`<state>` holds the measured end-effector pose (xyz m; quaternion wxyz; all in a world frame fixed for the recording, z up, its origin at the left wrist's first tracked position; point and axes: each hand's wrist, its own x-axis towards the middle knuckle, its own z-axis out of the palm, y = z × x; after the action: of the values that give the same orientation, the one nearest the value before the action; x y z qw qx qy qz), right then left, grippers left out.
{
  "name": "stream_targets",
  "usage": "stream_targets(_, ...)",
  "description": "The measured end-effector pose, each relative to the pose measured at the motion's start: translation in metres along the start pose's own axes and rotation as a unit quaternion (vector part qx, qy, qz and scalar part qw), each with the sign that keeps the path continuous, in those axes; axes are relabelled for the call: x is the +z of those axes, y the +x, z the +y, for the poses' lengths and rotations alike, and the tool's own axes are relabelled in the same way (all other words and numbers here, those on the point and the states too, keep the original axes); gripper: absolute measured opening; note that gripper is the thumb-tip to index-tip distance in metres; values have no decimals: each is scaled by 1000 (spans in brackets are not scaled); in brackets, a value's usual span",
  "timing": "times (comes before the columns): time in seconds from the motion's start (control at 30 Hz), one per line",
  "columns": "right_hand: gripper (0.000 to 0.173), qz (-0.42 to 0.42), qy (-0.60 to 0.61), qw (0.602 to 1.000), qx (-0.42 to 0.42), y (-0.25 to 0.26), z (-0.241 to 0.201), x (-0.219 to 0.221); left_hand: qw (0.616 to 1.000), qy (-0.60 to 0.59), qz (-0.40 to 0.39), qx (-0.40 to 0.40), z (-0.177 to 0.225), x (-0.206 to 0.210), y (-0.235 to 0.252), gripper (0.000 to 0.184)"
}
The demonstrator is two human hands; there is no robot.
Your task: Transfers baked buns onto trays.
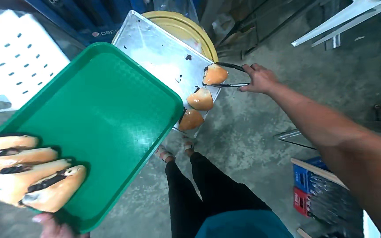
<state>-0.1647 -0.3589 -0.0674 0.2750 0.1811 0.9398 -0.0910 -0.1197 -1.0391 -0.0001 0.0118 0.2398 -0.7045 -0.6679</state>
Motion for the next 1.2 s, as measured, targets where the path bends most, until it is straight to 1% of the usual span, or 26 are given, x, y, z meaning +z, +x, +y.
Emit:
stream_targets(0.07,85,-17,88,996,-5,6,11,-2,1000,-19,-9,-11,-1,15,-6,46)
stream_targets(0.1,74,-28,151,988,1,8,15,-5,999,-29,-12,-18,-2,23,-9,46)
stream_targets(0.13,58,-45,216,975,20,6,14,-11,999,-35,-18,-24,-4,31,-12,45)
stream_targets(0.17,44,-71,292,953,48,3,10,-18,999,-34,-20,-29,-6,41,-14,45)
stream_targets(0.2,34,-99,366,922,77,2,10,-24,999,-27,-16,-35,-8,50,-16,45)
stream_targets(0.23,35,-133,435,885,101,2,11,-30,999,-19,-11,-42,-10,59,-18,45)
stream_targets(0.27,39,-164,483,853,110,3,14,-33,999,-12,-3,-51,-11,68,-19,45)
stream_targets(0.3,44,-192,511,832,101,4,19,-35,998,-10,5,-61,-14,76,-19,44)
stream_targets(0.33,47,-211,526,820,81,5,24,-35,997,-11,15,-72,-17,85,-18,44)
stream_targets(0.37,47,-220,528,818,57,3,26,-38,996,-12,17,-83,-19,94,-17,44)
stream_targets(0.43,43,-209,497,842,11,-13,15,-53,995,-14,25,-99,-22,113,-15,44)
stream_targets(0.5,41,-164,441,881,-41,-39,-16,-69,992,-24,37,-118,-21,129,-12,44)
stream_targets(0.53,44,-135,405,901,-82,-56,-37,-78,990,-31,43,-127,-21,138,-11,44)
stream_targets(0.6,59,-75,319,928,-177,-91,-89,-91,987,-47,47,-146,-21,153,-7,46)
stream_targets(0.67,74,-22,237,936,-259,-115,-141,-89,984,-62,30,-163,-18,166,-3,47)
stream_targets(0.7,80,22,179,935,-304,-121,-164,-80,983,-72,21,-165,-15,171,-2,47)
stream_targets(0.77,86,110,52,918,-378,-125,-205,-60,982,-99,0,-158,-9,179,-1,48)
stream_targets(0.8,88,141,3,906,-399,-124,-221,-50,982,-111,-9,-154,-6,179,-1,48)
stream_targets(0.83,93,156,-24,897,-413,-123,-233,-43,981,-117,-14,-153,-3,179,-1,49)
stream_targets(0.9,103,134,-36,901,-412,-128,-245,-46,982,-116,-18,-151,4,173,1,49)
stream_targets(0.97,104,112,-26,906,-407,-137,-246,-57,981,-119,-15,-151,6,163,3,49)
stream_targets(1.03,92,109,-30,906,-407,-140,-244,-58,980,-126,-11,-151,6,156,4,48)
stream_targets(1.1,78,126,-27,898,-420,-137,-248,-49,980,-128,-5,-152,7,153,5,48)
stream_targets(1.13,75,137,-24,892,-431,-136,-252,-44,980,-127,2,-154,6,152,6,48)
stream_targets(1.2,78,125,-14,894,-431,-138,-258,-47,981,-116,12,-156,5,144,9,49)
